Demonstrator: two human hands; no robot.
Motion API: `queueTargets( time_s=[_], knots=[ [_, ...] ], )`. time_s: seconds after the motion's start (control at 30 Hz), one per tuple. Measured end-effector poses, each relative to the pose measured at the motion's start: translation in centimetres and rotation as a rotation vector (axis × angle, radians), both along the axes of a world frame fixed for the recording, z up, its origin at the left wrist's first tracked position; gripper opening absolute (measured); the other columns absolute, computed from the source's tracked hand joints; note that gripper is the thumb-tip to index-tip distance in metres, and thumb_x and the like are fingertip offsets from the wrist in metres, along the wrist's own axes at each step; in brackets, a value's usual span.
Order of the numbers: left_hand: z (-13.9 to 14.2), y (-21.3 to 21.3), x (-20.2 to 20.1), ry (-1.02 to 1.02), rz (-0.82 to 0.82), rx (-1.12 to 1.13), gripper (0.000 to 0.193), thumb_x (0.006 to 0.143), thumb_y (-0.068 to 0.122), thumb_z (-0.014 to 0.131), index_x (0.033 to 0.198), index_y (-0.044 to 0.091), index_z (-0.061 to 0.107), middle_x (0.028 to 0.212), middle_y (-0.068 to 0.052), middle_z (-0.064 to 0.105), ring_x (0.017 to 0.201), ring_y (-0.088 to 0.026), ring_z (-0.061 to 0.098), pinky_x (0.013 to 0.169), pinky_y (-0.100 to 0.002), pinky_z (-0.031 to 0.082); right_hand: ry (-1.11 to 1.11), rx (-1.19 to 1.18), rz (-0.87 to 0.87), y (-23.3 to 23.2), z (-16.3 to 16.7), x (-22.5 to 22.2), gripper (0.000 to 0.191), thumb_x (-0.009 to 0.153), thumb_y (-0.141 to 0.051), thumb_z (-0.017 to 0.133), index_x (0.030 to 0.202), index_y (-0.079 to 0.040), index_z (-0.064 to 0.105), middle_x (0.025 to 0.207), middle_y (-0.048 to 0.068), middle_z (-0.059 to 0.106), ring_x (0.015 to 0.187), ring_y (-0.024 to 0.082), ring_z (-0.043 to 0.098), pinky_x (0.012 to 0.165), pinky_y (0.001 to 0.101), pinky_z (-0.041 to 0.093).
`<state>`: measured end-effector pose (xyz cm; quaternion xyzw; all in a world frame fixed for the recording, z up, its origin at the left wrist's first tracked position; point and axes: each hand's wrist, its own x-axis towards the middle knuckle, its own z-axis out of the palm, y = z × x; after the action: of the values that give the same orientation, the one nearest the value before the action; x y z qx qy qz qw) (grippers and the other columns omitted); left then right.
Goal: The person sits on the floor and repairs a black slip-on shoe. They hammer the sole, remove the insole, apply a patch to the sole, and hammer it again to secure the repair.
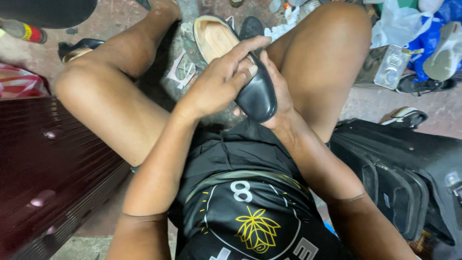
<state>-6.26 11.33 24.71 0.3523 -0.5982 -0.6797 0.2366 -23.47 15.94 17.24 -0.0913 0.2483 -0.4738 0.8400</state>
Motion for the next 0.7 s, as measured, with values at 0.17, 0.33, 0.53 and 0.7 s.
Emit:
queueTargets(
  time_s=[0.17, 0.33, 0.53, 0.7],
  knots=[
    [1.6, -1.5, -0.5, -0.138, -0.151, 0.027, 0.062, 0.095, 0.012, 0.061, 0.154, 0.018, 0.041, 0.082, -0.006, 0.069, 0.060, -0.015, 0.068, 0.052, -0.029, 0.060, -0.096, -0.022, -0.027, 0.3, -1.1, -0.6, 0.054, 0.111, -0.049, 0.037, 0.131, -0.003, 0.057, 0.115, 0.015, 0.071, 0.096, 0.028, 0.072, 0.062, 0.0475, 0.061],
    [3.6, 0.4, -1.2, -0.246, -0.130, -0.497, 0.080, 0.083, 0.015, 0.079, 0.154, 0.014, 0.042, 0.091, -0.013, 0.075, 0.081, -0.022, 0.074, 0.077, -0.037, 0.059, -0.286, 0.095, -0.240, 0.6, -2.3, -1.0, 0.054, 0.118, -0.049, 0.031, 0.124, -0.001, 0.055, 0.116, 0.019, 0.067, 0.106, 0.030, 0.068, 0.095, 0.0436, 0.057],
    [6.6, 6.3, 0.5, -0.150, 0.443, -0.711, 0.055, 0.100, 0.008, 0.077, 0.146, 0.019, 0.049, 0.125, -0.013, 0.068, 0.098, -0.019, 0.072, 0.085, -0.030, 0.061, -0.471, -0.320, 0.087, 2.1, 0.5, -3.1, 0.060, 0.103, -0.059, 0.049, 0.128, -0.004, 0.057, 0.113, 0.019, 0.067, 0.093, 0.027, 0.069, 0.075, 0.0367, 0.058],
    [7.2, 6.4, 2.5, -0.143, 0.400, -0.450, 0.088, 0.085, 0.026, 0.084, 0.156, 0.006, 0.037, 0.153, -0.016, 0.045, 0.133, -0.024, 0.053, 0.102, -0.037, 0.055, -0.604, -0.189, 0.315, 0.5, 2.7, -2.4, 0.071, 0.093, -0.060, 0.057, 0.138, -0.005, 0.054, 0.119, 0.021, 0.066, 0.093, 0.033, 0.070, 0.069, 0.0396, 0.060]
  ],
)
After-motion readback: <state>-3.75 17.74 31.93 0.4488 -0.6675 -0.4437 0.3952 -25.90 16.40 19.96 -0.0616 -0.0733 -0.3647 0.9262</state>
